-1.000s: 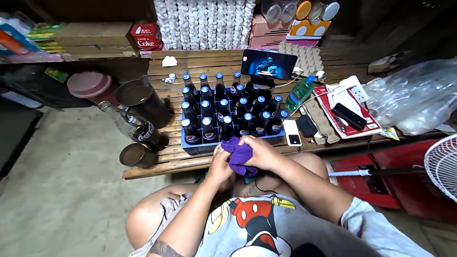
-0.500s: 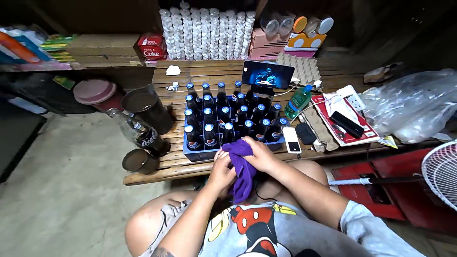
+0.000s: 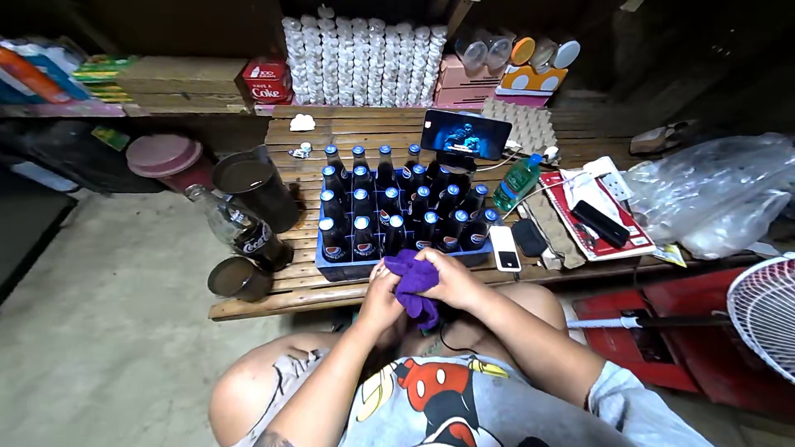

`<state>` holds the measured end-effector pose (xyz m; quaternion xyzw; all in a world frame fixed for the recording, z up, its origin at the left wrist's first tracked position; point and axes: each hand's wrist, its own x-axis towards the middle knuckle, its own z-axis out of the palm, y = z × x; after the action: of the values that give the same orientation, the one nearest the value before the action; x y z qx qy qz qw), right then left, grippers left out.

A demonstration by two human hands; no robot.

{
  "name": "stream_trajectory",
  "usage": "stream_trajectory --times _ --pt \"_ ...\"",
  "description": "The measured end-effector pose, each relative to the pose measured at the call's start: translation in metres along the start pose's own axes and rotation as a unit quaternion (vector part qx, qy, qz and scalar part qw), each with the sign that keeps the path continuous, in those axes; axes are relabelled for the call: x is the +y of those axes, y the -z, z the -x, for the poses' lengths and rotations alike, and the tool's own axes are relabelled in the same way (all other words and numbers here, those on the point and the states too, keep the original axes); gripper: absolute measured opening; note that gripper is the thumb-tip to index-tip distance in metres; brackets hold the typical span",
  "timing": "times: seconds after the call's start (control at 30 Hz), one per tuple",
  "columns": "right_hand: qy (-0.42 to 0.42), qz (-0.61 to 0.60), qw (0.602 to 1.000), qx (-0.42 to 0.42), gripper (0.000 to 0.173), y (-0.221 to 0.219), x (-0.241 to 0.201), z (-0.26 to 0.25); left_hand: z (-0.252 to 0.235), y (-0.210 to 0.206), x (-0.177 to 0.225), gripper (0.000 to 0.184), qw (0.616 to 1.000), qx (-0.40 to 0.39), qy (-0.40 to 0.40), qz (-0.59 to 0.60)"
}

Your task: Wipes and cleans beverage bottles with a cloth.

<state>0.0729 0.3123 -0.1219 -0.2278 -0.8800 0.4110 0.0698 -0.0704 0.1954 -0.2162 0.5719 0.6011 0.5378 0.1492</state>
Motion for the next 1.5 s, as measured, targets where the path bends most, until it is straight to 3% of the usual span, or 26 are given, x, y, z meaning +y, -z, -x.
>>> stream_trajectory --times 0.1,0.23,0.33,0.53,0.77,0.87,1.2,1.5 --pt "-0.070 0.091 0.993 -0.029 0.056 0.002 -0.025 -0.004 0.000 0.000 0.001 0.027 1.000 0.011 0.005 -0.009" --pt "-0.086 0.126 0.987 -0.053 0.047 0.008 -0.037 -0.011 -0.002 0.002 0.003 0.026 1.000 0.013 0.027 0.005" --pt "-0.085 0.095 0.991 -0.026 0.041 0.007 -0.028 -0.016 -0.001 0.001 0.000 0.024 1.000 0.011 0.016 0.008" --pt "-0.059 0.004 0.997 0.050 0.045 0.001 -0.005 -0.010 -0.005 0.003 -0.001 0.023 1.000 -0.007 -0.001 -0.003" --pt "-0.038 -0.113 0.993 0.001 0.060 0.004 0.010 0.007 -0.002 0.003 0.000 0.027 1.000 -0.001 -0.014 -0.002" --pt "0.000 -0.083 0.996 0.020 0.062 -0.003 0.011 0.009 -0.003 0.003 0.003 0.023 1.000 0.010 -0.007 0.004" --pt "-0.090 0.062 0.993 0.041 0.054 -0.009 -0.015 -0.004 -0.001 0.004 0.001 0.026 1.000 0.014 -0.005 0.020" --pt "-0.045 -0.127 0.991 0.016 0.049 0.004 0.021 0.006 -0.002 0.002 -0.001 0.024 1.000 -0.003 -0.008 0.015"
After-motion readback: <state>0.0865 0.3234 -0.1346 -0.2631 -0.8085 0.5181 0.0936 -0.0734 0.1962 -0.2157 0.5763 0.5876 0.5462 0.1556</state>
